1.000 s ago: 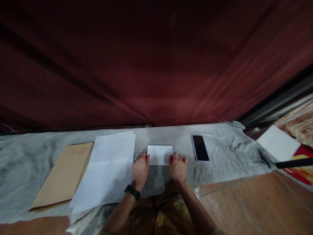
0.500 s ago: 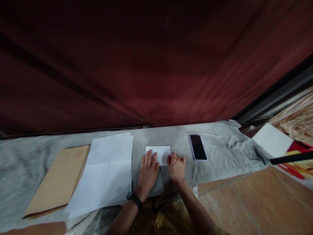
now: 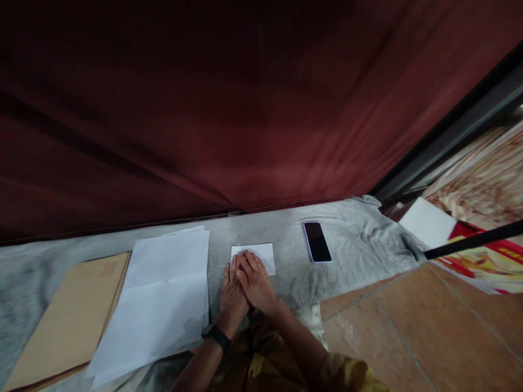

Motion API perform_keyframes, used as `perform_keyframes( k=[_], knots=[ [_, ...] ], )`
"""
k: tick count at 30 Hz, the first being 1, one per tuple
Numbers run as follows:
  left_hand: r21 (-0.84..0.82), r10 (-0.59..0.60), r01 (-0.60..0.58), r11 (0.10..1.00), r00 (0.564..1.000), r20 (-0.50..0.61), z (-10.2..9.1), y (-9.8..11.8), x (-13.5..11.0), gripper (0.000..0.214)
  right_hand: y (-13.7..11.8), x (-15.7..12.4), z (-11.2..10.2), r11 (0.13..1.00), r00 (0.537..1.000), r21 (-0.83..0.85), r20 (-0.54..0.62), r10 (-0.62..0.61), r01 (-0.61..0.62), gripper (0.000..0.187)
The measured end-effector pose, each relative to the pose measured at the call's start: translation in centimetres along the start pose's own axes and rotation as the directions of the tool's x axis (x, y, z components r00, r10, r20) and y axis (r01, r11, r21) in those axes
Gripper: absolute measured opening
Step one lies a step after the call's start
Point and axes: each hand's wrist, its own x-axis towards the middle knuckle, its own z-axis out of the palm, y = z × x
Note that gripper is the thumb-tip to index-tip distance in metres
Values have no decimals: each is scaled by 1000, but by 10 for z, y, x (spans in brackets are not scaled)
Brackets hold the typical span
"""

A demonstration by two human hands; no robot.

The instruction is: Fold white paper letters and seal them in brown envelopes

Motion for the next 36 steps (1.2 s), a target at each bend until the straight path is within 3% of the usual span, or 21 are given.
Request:
perform_keyframes(
  k=[10,23,29,32,36],
  knots=[
    [41,-204,204,978,979,6,-14,7,0,59,28,-17,-2,985,999,-171,-20,34,-37,51],
    [-6,-289,289,957,957,-36,-17,2,-9,58,63,-40,-12,919,988,-373,-128,88,-130,59],
    [-15,-300,300,954,952,-59,-21,3,-9,60,73,-47,-16,898,990,-424,-122,74,-120,57],
    [5,-249,250,968,966,-63,-25,9,-7,62,74,-47,-16,897,990,-427,-123,70,-117,57],
    [-16,34,-34,999,999,27,-25,16,-6,61,75,-48,-15,901,990,-417,-111,82,-122,57]
  ],
)
